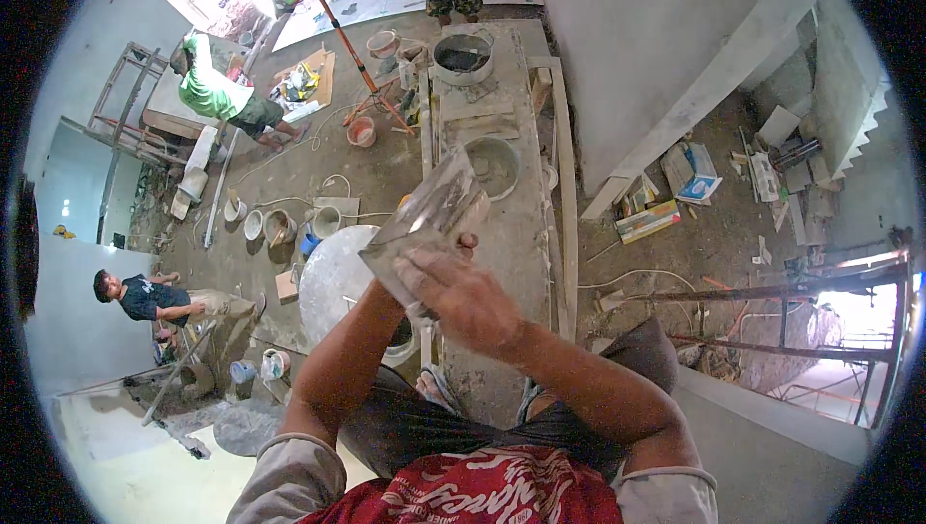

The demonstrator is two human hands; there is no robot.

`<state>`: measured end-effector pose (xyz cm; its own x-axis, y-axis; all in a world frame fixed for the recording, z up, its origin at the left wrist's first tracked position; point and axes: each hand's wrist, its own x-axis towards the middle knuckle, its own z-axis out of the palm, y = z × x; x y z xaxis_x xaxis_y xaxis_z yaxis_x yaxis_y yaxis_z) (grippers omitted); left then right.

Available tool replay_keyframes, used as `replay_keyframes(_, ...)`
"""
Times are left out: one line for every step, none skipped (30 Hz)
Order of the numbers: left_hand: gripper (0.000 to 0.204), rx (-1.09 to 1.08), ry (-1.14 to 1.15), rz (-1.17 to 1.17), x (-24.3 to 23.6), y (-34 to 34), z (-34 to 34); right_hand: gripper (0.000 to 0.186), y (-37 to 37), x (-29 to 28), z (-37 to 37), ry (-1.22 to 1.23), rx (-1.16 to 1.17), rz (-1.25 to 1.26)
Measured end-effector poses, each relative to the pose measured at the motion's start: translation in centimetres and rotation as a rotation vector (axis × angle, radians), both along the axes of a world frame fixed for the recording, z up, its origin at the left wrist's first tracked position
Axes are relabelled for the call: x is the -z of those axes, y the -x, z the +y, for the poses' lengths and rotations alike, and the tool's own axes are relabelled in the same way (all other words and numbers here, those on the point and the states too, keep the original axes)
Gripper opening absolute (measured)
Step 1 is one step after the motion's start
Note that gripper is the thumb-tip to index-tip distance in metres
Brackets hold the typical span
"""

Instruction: Applying plaster or mortar to a finishing trowel and cleaning the edges.

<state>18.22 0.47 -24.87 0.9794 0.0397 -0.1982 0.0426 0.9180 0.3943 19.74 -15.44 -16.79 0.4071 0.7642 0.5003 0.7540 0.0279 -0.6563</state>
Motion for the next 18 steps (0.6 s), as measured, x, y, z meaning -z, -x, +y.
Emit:
replay_keyframes(0.031, -0.022, -0.165, 0.085, -1.1, -0.2, -0.1, 0.049, -0.1, -0.1, -0.5, -0.013, -0.017, -0.025)
replay_keyframes(0.031, -0.031, -0.173, 0.092, -0.7, 0.8, 0.4, 0.049, -0.8, -1.3, -0.2, -0.022, -0.025, -0.018)
replay_keyframes(0.038, 0.184, 0.075, -0.023, 0.5, 1.9, 0.9, 0.045, -2.4, -3.2, 0.2, 0.227, 0.088, 0.292)
replay_keyframes(0.047, 0.404, 0.330, -0.140, 1.5, 2.6, 1.0, 0.042, -3.4, -3.9, 0.5, 0.482, 0.208, 0.601)
replay_keyframes(0.047, 0.418, 0.342, -0.146, 1.9, 2.5, 0.1, 0.042, -3.3, -3.0, 0.2, 0.488, 0.227, 0.597)
replay_keyframes(0.044, 0.225, 0.251, -0.002, 2.2, 2.2, -0.7, 0.045, -3.1, -1.6, 0.3, 0.218, 0.171, 0.356)
replay_keyframes(0.041, 0.030, 0.157, 0.142, 2.5, 1.6, -1.6, 0.049, -2.7, -0.4, 0.2, -0.049, 0.109, 0.111)
replay_keyframes(0.031, -0.113, 0.131, -0.171, 12.1, 3.1, 4.8, 0.048, 1.3, -2.4, 3.4, -0.099, -0.064, 0.123)
replay_keyframes(0.031, -0.095, 0.159, -0.172, 13.1, 2.0, 4.3, 0.048, 0.6, -1.7, 2.6, -0.073, -0.042, 0.119)
replay_keyframes(0.030, -0.036, -0.301, -0.195, 12.9, 1.9, 4.7, 0.047, 0.2, -1.3, 2.0, -0.098, -0.067, 0.034)
replay_keyframes(0.029, 0.026, -0.762, -0.216, 12.1, 1.9, 4.5, 0.047, -0.1, -1.1, 1.6, -0.122, -0.092, -0.052)
replay_keyframes(0.043, 0.039, -0.539, 0.014, 6.7, 1.3, -0.3, 0.042, -2.1, -0.2, 0.0, -0.055, 0.094, -0.021)
replay_keyframes(0.043, 0.040, -0.544, 0.007, 3.7, 1.8, -0.4, 0.041, -4.0, 0.0, -0.1, -0.007, 0.213, 0.092)
replay_keyframes(0.053, 0.240, -0.115, -0.039, 1.8, 2.5, 0.2, 0.041, -5.6, 0.4, -0.1, 0.036, 0.320, 0.211)
replay_keyframes(0.065, 0.420, 0.316, -0.081, 0.9, 3.3, 1.1, 0.041, -5.8, -1.0, 0.1, 0.081, 0.409, 0.287)
replay_keyframes(0.064, 0.416, 0.295, -0.087, 2.1, 3.7, 2.0, 0.040, -5.8, -2.3, 0.3, 0.130, 0.498, 0.361)
replay_keyframes(0.064, 0.409, 0.297, -0.091, 1.6, 3.5, 1.9, 0.040, -5.8, -2.3, 0.0, 0.133, 0.491, 0.357)
replay_keyframes(0.056, 0.377, 0.402, -0.073, 1.0, 3.2, 1.6, 0.040, -5.6, -2.2, -0.4, 0.042, 0.443, 0.297)
